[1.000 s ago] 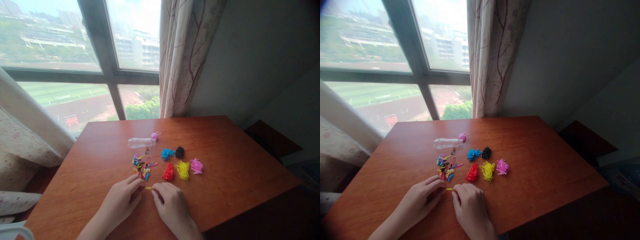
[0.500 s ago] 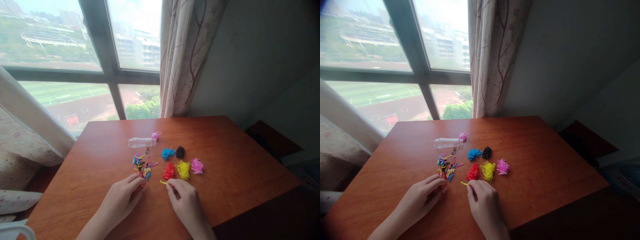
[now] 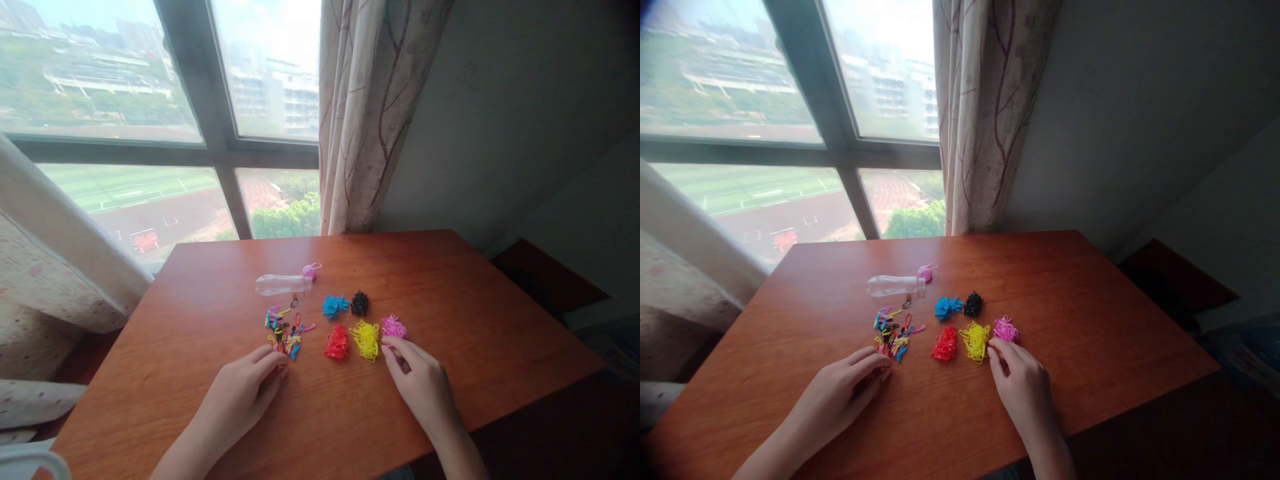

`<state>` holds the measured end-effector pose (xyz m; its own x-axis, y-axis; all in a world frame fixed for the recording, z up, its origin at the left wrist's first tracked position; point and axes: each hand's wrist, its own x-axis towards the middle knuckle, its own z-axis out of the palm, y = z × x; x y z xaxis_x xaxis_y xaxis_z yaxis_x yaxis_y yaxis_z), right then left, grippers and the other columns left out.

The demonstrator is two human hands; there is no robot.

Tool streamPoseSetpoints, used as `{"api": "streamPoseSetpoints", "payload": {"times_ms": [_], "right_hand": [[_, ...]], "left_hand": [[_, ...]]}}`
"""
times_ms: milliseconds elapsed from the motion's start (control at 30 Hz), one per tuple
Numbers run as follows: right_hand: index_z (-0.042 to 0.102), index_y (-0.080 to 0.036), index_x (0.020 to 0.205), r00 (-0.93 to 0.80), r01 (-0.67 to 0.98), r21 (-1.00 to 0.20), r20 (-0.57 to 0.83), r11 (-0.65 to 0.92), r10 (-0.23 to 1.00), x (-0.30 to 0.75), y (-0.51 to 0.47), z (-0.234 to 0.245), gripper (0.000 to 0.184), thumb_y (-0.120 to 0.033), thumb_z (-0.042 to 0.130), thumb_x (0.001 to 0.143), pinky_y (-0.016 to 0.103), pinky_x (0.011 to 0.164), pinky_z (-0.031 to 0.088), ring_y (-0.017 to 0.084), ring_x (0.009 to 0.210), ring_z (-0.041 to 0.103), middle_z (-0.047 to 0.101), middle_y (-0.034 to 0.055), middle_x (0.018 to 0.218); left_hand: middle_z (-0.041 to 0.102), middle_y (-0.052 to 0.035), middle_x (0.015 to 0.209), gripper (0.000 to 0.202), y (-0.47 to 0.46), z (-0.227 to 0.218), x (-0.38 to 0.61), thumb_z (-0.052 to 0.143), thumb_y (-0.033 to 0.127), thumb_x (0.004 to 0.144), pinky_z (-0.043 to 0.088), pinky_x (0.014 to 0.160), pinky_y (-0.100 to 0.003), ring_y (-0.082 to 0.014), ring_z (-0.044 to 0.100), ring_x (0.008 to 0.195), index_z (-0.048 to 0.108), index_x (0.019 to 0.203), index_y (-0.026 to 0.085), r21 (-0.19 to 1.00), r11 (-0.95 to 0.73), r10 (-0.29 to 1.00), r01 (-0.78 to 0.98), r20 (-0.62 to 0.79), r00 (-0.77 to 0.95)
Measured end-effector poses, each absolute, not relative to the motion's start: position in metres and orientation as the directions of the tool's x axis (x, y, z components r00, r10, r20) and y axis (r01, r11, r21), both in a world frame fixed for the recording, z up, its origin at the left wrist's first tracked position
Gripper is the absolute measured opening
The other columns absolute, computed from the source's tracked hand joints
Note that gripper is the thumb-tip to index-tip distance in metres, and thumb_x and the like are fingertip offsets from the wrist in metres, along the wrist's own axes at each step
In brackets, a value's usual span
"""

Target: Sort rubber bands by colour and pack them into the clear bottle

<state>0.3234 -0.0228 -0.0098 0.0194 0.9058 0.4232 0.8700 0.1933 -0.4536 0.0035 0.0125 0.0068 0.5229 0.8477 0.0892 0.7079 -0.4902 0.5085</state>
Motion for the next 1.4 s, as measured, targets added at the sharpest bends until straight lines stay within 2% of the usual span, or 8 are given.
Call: {"api": "streamPoseSetpoints", "payload": {"times_ms": [167, 367, 567, 800, 967, 1400], "right_hand": [[0.071, -0.021, 0.096, 0.049, 0.847, -0.491, 0.451, 0.202, 0.891, 0.315, -0.026, -0.007, 0.023, -0.026, 0.048, 0.096, 0.028, 0.070, 0.055, 0.019, 0.077, 0.072, 0.075, 0.0080, 0.091], [0.069, -0.020, 0.094, 0.012, 0.817, -0.524, 0.435, 0.242, 0.900, 0.296, -0.027, -0.006, 0.022, -0.024, 0.048, 0.096, 0.027, 0.069, 0.052, 0.018, 0.070, 0.068, 0.073, 0.0068, 0.084], [0.066, -0.022, 0.092, -0.107, 0.747, -0.583, 0.370, 0.321, 0.923, 0.254, -0.040, -0.011, 0.020, -0.019, 0.046, 0.096, 0.026, 0.067, 0.044, 0.016, 0.067, 0.063, 0.068, 0.0022, 0.076], [0.060, -0.024, 0.084, -0.216, 0.739, -0.573, 0.297, 0.354, 0.930, 0.220, -0.048, -0.017, 0.019, -0.015, 0.046, 0.093, 0.026, 0.063, 0.035, 0.016, 0.067, 0.059, 0.064, -0.0005, 0.072], [0.058, -0.023, 0.083, -0.230, 0.736, -0.576, 0.281, 0.355, 0.932, 0.221, -0.047, -0.018, 0.018, -0.014, 0.046, 0.092, 0.026, 0.063, 0.033, 0.015, 0.067, 0.058, 0.063, -0.0008, 0.072], [0.057, -0.023, 0.081, -0.235, 0.738, -0.568, 0.289, 0.364, 0.928, 0.221, -0.047, -0.021, 0.017, -0.012, 0.049, 0.089, 0.027, 0.062, 0.030, 0.015, 0.068, 0.056, 0.062, -0.0018, 0.072]], "left_hand": [[0.069, -0.0016, 0.095, 0.024, 0.012, 0.006, 0.002, 0.040, 0.022, 0.096, 0.049, 0.065, -0.021, -0.0150, 0.070, 0.078, 0.063, 0.100, 0.027, 0.496, -0.491, 0.849, 0.716, 0.085, 0.522], [0.070, -0.0009, 0.094, 0.023, 0.013, 0.007, 0.001, 0.041, 0.021, 0.095, 0.049, 0.063, -0.020, -0.0138, 0.070, 0.075, 0.064, 0.097, 0.026, 0.487, -0.483, 0.860, 0.728, 0.105, 0.500], [0.070, -0.0012, 0.095, 0.023, 0.012, 0.004, 0.003, 0.043, 0.020, 0.093, 0.050, 0.062, -0.020, -0.0136, 0.069, 0.073, 0.064, 0.099, 0.027, 0.453, -0.478, 0.871, 0.753, 0.132, 0.474], [0.070, -0.0031, 0.100, 0.024, 0.009, -0.002, 0.011, 0.041, 0.022, 0.094, 0.052, 0.064, -0.023, -0.0173, 0.072, 0.079, 0.063, 0.103, 0.026, 0.366, -0.469, 0.882, 0.804, 0.142, 0.449], [0.070, -0.0042, 0.102, 0.027, 0.009, -0.001, 0.017, 0.039, 0.024, 0.096, 0.053, 0.063, -0.025, -0.0192, 0.072, 0.081, 0.064, 0.106, 0.026, 0.307, -0.456, 0.890, 0.835, 0.161, 0.427], [0.070, -0.0029, 0.095, 0.025, 0.017, 0.003, 0.030, 0.042, 0.024, 0.098, 0.048, 0.059, -0.024, -0.0192, 0.072, 0.079, 0.064, 0.109, 0.025, 0.186, -0.436, 0.900, 0.880, 0.083, 0.428]]}}
